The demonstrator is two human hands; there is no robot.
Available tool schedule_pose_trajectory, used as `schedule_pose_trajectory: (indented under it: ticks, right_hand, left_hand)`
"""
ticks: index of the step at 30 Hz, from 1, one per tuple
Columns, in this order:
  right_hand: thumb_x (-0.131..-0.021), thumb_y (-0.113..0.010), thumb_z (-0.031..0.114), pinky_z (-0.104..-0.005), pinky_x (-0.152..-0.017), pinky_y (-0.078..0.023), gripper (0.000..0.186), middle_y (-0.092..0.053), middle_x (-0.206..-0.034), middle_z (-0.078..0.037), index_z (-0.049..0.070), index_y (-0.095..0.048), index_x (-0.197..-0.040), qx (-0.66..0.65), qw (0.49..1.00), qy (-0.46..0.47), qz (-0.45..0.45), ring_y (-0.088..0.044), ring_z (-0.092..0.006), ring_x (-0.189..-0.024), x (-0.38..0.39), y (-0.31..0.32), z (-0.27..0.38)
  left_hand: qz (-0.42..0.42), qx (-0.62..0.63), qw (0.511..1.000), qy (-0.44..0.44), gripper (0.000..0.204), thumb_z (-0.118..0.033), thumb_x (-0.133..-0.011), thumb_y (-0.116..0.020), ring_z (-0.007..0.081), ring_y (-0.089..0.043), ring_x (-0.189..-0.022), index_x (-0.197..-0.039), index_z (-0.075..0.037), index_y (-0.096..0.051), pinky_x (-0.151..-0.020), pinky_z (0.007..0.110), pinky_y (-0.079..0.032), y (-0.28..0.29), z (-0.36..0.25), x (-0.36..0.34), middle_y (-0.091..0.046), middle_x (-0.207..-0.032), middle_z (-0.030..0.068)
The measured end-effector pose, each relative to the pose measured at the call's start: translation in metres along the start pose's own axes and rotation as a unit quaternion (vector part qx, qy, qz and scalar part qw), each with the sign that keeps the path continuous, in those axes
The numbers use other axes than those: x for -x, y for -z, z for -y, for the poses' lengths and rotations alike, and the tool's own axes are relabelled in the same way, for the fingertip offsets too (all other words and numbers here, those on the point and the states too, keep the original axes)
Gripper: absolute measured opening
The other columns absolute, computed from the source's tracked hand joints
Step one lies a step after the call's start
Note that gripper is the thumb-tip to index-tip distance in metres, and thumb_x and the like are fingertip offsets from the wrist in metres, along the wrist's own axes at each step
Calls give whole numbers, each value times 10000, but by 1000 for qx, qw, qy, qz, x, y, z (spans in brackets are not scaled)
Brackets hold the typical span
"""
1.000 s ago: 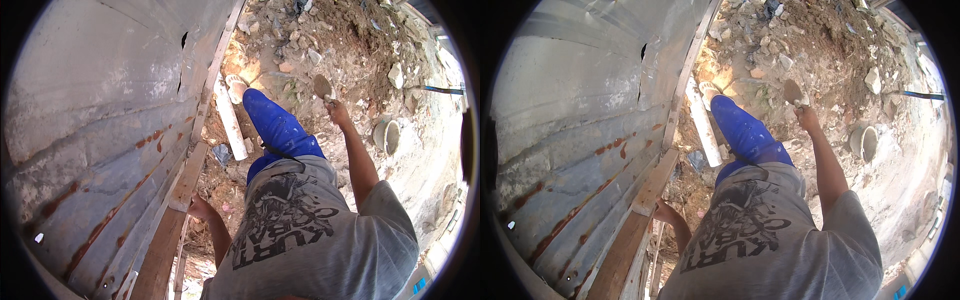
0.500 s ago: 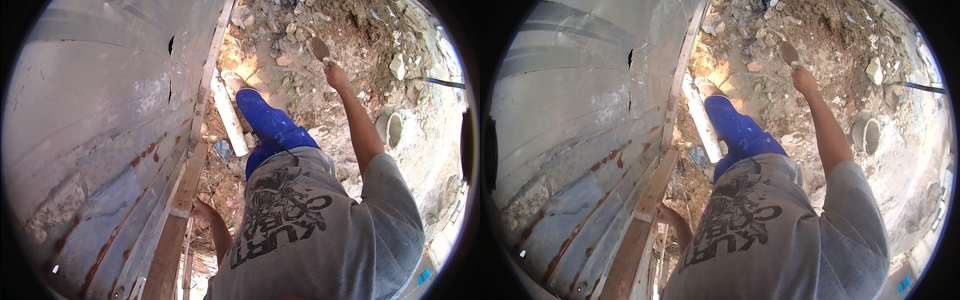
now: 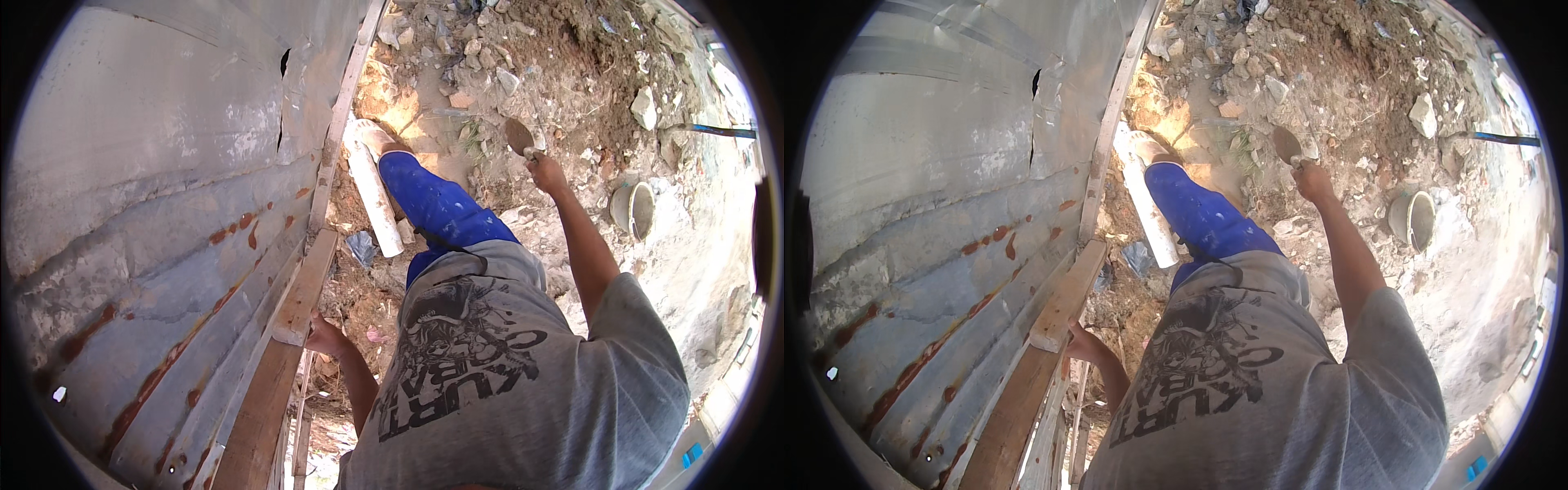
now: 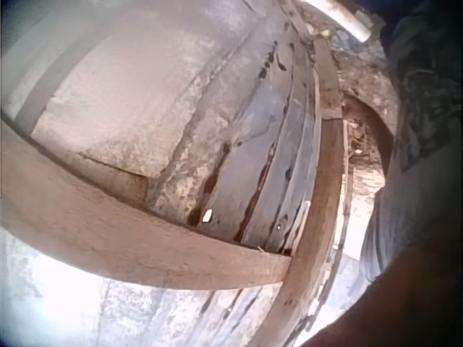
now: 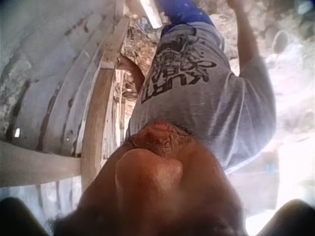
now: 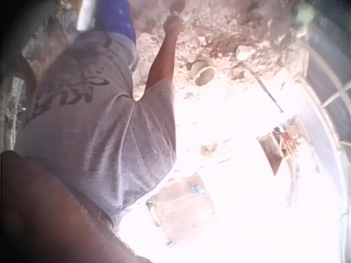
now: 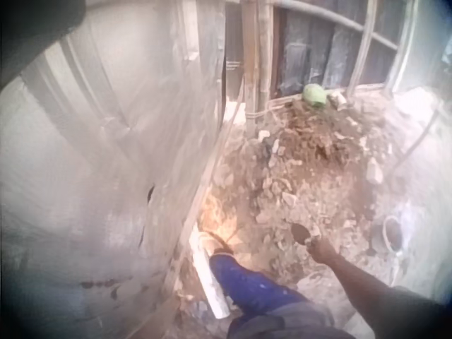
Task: The person applies mortar to a white pipe using a trowel and their hands, then picks up and moves pieces of brick and debris from the dirt around the pipe.
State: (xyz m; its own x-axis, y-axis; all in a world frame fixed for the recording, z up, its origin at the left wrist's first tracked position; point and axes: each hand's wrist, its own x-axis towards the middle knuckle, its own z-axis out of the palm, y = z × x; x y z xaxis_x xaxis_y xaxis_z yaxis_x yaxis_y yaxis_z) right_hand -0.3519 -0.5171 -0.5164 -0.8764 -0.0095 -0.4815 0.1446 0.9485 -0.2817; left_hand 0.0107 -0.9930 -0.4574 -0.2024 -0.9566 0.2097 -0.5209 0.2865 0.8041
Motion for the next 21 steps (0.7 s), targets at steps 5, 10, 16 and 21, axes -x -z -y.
schedule_pose_trajectory:
  ticks: [5, 10, 16, 21]
  right_hand:
    - [-912, -574, 331, -473, -882, -476, 403, -652, -1072, -243, 26, -600, -1174, -21, 999, -35, 24, -615, -411, -1013, -10, -8, 8]
    - [-911, -577, 331, -460, -868, -484, 414, -663, -1042, -238, 46, -594, -1211, -50, 999, -6, 20, -632, -397, -983, -50, 0, 28]
    - [-915, -563, 325, -452, -904, -466, 442, -639, -1113, -242, 24, -568, -1240, -40, 992, 119, 32, -602, -397, -1046, -33, 25, 92]
    - [-916, -573, 310, -445, -883, -469, 427, -646, -1093, -233, 38, -572, -1245, -71, 989, 124, 45, -611, -393, -1019, -10, 36, 101]
  left_hand:
    - [29, 131, 987, 91, 912, -266, -814, -791, 317, -379, -1341, -1467, 30, -226, -1122, 443, -324, 20, 31, 2, -323, -1489, 195]
    - [28, 165, 985, 36, 905, -250, -818, -786, 324, -307, -1382, -1475, 15, -222, -1177, 453, -212, -11, -7, 12, -263, -1530, 178]
    - [13, 118, 990, 73, 777, -185, -818, -752, 299, -506, -1210, -1357, 157, -308, -1036, 403, -415, -7, -11, 2, -443, -1375, 261]
    - [32, 118, 992, -17, 660, -91, -805, -727, 280, -562, -1119, -1305, 163, -378, -963, 387, -461, -11, -33, -4, -521, -1289, 254]
